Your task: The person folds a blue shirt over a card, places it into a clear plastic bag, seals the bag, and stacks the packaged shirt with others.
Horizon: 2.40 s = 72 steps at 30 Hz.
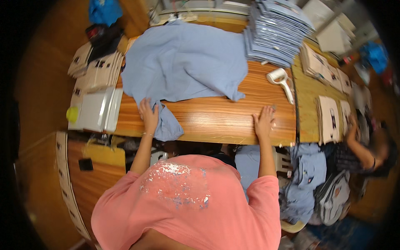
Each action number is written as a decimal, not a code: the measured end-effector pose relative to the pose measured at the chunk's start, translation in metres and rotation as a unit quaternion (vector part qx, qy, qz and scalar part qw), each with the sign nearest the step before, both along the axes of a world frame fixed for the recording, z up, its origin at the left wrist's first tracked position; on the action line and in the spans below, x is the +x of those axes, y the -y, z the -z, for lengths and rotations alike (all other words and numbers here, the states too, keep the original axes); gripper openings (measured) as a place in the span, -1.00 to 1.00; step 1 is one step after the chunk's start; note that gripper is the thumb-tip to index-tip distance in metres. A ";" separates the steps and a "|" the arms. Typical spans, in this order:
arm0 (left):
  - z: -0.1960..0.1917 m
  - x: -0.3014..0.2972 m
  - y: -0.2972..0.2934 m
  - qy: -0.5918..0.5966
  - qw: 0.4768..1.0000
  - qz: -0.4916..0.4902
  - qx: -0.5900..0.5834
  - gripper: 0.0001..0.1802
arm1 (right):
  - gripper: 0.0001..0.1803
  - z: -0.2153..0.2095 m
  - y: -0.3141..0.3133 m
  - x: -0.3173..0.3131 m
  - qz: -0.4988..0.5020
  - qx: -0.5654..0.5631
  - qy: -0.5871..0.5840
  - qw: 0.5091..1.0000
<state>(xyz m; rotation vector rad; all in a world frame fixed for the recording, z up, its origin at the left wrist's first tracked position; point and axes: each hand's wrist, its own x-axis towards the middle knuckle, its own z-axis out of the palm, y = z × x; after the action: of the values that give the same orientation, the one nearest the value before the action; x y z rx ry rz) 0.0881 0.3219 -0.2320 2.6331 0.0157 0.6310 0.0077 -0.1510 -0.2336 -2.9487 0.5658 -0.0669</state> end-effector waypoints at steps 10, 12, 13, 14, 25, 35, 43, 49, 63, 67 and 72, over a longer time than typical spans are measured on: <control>0.004 -0.030 -0.032 -0.059 0.939 -0.222 -0.255 -0.33 | -0.48 -0.023 -0.048 0.059 -0.137 0.086 0.084 0.983; -0.007 -0.020 -0.044 -0.256 0.894 -0.193 -0.313 -0.26 | -0.56 -0.015 -0.056 0.071 -0.159 0.127 0.100 0.974; -0.016 -0.014 -0.047 -0.299 0.862 -0.151 -0.380 -0.27 | -0.60 -0.010 -0.062 0.076 -0.167 0.147 0.110 0.969; -0.026 -0.011 -0.048 -0.338 0.820 -0.110 -0.449 -0.27 | -0.70 -0.006 -0.061 0.085 -0.168 0.177 0.150 0.958; -0.010 -0.010 -0.027 -0.167 0.481 -0.006 -0.860 -0.48 | -0.82 0.024 -0.006 0.086 0.195 0.833 0.141 0.498; -0.083 -0.055 -0.150 -0.215 0.661 0.009 -0.719 -0.55 | -0.41 -0.062 -0.036 0.010 0.181 0.696 0.105 0.687; -0.130 -0.041 -0.194 -0.446 0.891 -0.075 0.034 -0.59 | -0.40 -0.050 -0.021 -0.010 0.072 0.146 0.003 0.987; -0.033 0.073 -0.122 -0.074 0.990 0.065 0.098 -0.50 | -0.45 -0.020 -0.073 0.065 -0.021 0.055 0.152 0.987; -0.018 0.066 -0.133 -0.108 0.991 0.062 -0.049 -0.46 | -0.39 -0.044 -0.069 0.051 -0.064 0.021 0.123 0.990; -0.002 0.130 -0.121 -0.073 0.993 0.071 0.066 -0.55 | -0.37 -0.007 -0.068 0.061 -0.075 0.029 0.049 0.996; -0.001 0.154 -0.120 -0.052 0.997 0.040 0.047 -0.60 | -0.38 -0.020 -0.083 0.068 -0.034 -0.003 0.046 0.998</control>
<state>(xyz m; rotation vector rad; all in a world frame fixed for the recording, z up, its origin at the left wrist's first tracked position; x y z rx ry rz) 0.2426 0.4417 -0.2310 2.7398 -0.0909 0.4776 0.0752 -0.0681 -0.2133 -2.9489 0.4536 -0.1961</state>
